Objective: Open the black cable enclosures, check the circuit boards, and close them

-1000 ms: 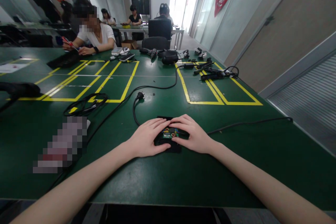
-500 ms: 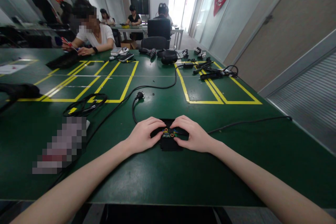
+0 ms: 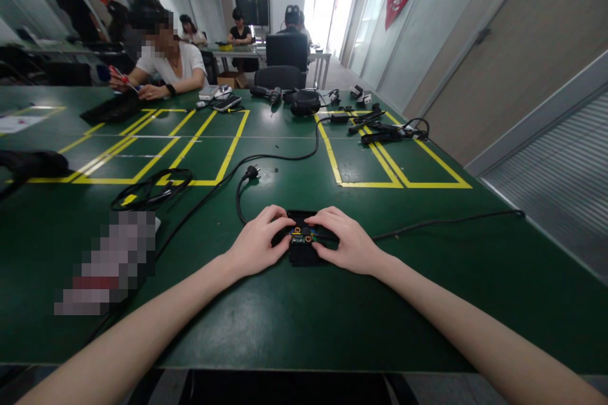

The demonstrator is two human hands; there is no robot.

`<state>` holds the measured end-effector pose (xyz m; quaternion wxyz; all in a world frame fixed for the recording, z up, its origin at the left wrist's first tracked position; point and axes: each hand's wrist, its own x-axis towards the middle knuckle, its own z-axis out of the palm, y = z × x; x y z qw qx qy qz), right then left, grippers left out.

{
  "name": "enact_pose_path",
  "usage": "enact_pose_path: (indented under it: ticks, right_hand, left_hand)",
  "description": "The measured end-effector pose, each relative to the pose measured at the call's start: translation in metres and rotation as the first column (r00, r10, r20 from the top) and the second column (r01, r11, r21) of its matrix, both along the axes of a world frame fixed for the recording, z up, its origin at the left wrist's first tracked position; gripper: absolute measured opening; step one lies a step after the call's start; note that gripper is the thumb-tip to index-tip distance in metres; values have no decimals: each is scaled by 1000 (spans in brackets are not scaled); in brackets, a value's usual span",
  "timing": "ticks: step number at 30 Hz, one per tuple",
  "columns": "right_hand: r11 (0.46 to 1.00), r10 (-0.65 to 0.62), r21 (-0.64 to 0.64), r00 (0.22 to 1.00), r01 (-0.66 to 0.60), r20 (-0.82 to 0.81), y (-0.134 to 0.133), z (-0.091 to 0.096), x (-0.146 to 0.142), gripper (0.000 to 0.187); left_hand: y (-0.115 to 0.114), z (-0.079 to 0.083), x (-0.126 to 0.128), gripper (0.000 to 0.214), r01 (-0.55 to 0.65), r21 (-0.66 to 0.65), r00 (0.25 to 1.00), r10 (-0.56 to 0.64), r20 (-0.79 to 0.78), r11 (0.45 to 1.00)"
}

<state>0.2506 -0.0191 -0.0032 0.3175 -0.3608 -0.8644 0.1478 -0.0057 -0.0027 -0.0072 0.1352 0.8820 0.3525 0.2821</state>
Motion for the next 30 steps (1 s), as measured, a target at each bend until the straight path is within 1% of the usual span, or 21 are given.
enact_pose_path:
  ticks: [3,7,10,13,15,18,21,24,27,30]
  right_hand:
    - [1000,-17,24,1000,17,2,0,-1,-2,39]
    - [998,-29,52,1000,29,-2,0,-4,-6,38]
    - [996,-28,88,999,31,-38,0,-4,-5,31]
    - [993,-67,93,996,72,-55,0,1,2,21]
    - [994,-83,75,996,84,-23,2,4,9,15]
    - [998,-50,53,997,46,67,5,7,17,8]
    - [999,-19,49,993,14,114,8,6,21,9]
    - [998,-16,55,994,10,108,9,4,21,8]
    - [998,-23,67,996,17,90,9,3,21,8]
    - [997,-33,66,997,28,70,8,4,22,8]
  left_hand:
    - [1,-1,-1,24,-4,14,999,4,-34,1000]
    - [2,-1,-2,24,-9,12,1000,9,-28,1000]
    - [3,-1,-2,24,-15,-18,1000,15,-3,1000]
    - [2,0,-2,26,-28,-55,999,30,29,998]
    - [1,2,-3,26,-39,-77,998,43,48,996]
    - [1,5,-3,19,-57,-87,996,62,58,995]
    - [2,7,-3,10,-74,-65,996,77,47,995]
    - [4,6,-4,4,-89,-57,996,90,19,994]
    - [6,4,-6,10,-95,-71,995,96,-2,993]
    - [7,4,-7,14,-94,-73,995,95,20,993]
